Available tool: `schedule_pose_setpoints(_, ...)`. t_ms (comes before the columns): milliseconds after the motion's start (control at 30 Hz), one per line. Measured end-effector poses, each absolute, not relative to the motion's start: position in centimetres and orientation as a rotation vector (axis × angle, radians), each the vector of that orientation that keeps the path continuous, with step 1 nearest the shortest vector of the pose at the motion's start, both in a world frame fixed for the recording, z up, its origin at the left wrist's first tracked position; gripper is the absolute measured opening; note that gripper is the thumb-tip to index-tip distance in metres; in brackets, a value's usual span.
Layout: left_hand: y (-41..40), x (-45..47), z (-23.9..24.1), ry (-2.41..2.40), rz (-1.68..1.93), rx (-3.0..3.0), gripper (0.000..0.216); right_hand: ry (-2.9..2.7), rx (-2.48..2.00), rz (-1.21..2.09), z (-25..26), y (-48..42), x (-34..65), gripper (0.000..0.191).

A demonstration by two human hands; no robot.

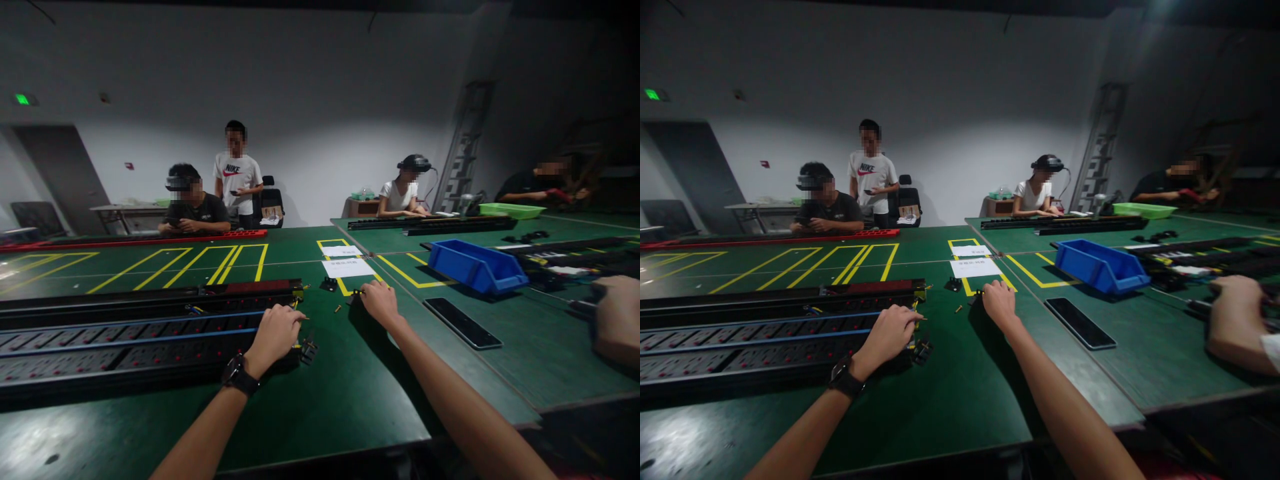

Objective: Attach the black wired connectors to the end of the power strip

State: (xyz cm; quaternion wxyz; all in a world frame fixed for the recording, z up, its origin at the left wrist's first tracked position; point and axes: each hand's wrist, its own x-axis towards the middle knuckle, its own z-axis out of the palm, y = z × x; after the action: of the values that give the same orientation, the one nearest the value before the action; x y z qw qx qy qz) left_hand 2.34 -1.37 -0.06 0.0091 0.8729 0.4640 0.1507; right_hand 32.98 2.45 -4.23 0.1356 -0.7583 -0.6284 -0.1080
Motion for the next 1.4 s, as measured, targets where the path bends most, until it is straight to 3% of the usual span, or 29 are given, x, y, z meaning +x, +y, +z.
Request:
schedule_pose_setpoints(333,-1.4,2.3,-0.1,1.444,0.497,2.699,0.039,-1.742,-2.163,-0.264,-3.7,2.5,33.3,0.023)
schedule_pose_setpoints(767,-1.3,2.3,-0.4,1.461,0.488,2.725,0.037,-1.891,-1.61,-0.105,-3.1,0.6,26.5,0.01)
schedule_pose_setpoints(1400,-1.4,2.3,-0.3,1.46,0.497,2.712,0.036,-2.058,-1.671,-0.054,-4.0,0.0,25.1,0.014)
